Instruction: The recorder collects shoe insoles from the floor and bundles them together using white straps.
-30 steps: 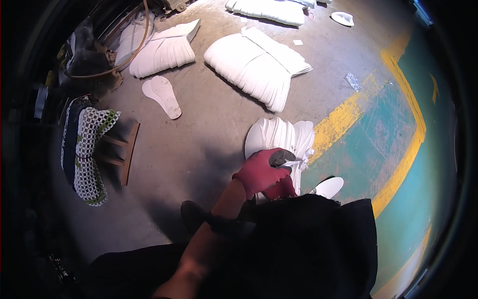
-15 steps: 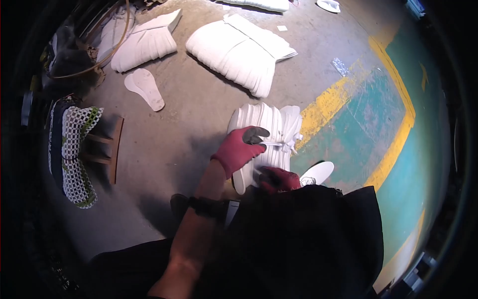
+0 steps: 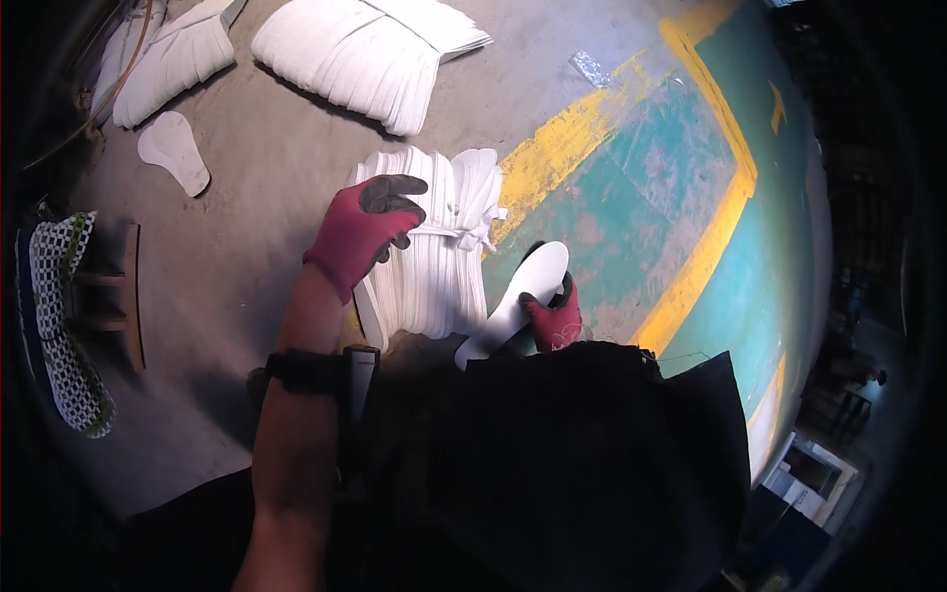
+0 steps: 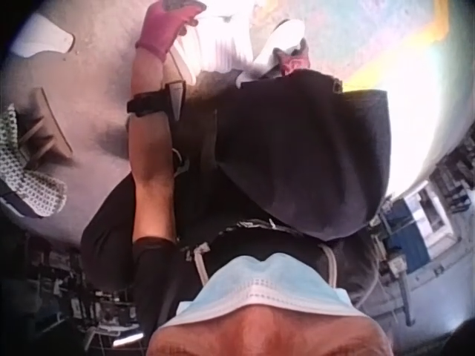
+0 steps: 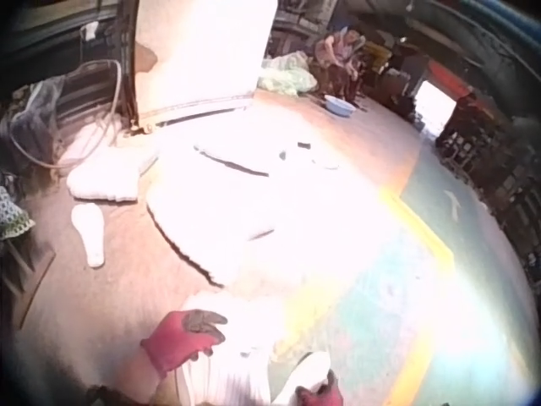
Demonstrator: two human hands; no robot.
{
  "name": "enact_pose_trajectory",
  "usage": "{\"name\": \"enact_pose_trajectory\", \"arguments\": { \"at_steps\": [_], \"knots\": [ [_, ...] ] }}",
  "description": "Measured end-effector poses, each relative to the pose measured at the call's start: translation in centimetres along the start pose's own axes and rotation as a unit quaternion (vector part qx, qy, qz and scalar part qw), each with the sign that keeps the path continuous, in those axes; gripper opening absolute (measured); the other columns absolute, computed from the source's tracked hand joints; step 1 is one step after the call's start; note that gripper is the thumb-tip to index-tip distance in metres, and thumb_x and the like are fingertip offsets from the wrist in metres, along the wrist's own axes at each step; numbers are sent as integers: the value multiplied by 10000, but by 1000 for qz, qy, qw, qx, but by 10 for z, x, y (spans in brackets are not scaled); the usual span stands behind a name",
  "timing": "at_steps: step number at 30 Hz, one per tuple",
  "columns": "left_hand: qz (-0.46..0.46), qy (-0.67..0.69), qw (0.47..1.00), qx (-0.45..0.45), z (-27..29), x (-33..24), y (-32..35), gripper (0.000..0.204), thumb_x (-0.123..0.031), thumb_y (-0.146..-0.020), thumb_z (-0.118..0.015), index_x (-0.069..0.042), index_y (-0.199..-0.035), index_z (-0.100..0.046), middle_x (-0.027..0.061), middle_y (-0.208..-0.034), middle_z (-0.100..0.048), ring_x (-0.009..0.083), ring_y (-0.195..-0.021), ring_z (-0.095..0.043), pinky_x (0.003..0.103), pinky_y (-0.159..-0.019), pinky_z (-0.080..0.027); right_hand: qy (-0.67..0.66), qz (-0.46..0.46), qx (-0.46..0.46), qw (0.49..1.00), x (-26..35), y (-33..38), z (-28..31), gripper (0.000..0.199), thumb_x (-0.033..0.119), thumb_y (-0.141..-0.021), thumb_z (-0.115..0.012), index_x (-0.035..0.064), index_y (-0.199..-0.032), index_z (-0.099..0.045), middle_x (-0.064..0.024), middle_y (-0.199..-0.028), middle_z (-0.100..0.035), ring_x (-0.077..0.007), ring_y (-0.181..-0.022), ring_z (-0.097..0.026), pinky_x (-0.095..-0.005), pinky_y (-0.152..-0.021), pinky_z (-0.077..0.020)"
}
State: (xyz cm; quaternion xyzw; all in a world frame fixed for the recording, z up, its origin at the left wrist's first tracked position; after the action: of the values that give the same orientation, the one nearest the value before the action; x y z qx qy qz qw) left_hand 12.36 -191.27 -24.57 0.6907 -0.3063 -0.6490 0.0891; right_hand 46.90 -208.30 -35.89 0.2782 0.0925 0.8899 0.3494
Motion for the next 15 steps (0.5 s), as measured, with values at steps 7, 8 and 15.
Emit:
{"name": "enact_pose_trajectory", "arguments": {
  "at_steps": [7, 8, 15],
  "knots": [
    [4, 51, 998, -28, 22, 12, 5, 419, -95, -830, -647, -30, -1243, -627, 83, -986, -712, 124, -694, -654, 209, -526, -452, -368, 31, 120, 921, 42, -14, 2, 293, 227, -917, -711, 12, -1111, -664, 38, -772, -613, -27, -616, -474, -206, -538, -369],
    [3, 76, 997, -30, 23, 15, 4, 418, -96, -832, -644, -30, -1245, -626, 88, -997, -712, 131, -704, -660, 212, -528, -456, -367, 32, 118, 922, 58, -9, 14, 293, 227, -917, -711, 12, -1111, -664, 38, -772, -613, -27, -616, -474, -206, -538, -369],
    [22, 45, 988, 146, -56, 27, 12, 458, -126, -862, -681, -24, -1298, -585, 53, -1010, -687, 98, -811, -622, 233, -649, -474, -233, 154, 60, 958, 184, 22, 63, 333, 172, -895, -699, 43, -1201, -665, -15, -818, -640, -71, -620, -552, -253, -555, -462]
  ]
}}
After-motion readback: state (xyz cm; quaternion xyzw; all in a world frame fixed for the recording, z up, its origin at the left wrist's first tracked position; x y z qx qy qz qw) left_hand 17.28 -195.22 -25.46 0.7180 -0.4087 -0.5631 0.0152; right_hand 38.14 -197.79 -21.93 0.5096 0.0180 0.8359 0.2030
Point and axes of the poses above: each hand's wrist, its own y-axis away from the middle knuckle, its own z-axis out of the back of the hand, x = y × z, the point moved 10 cm from there along -y, towards the middle knuckle
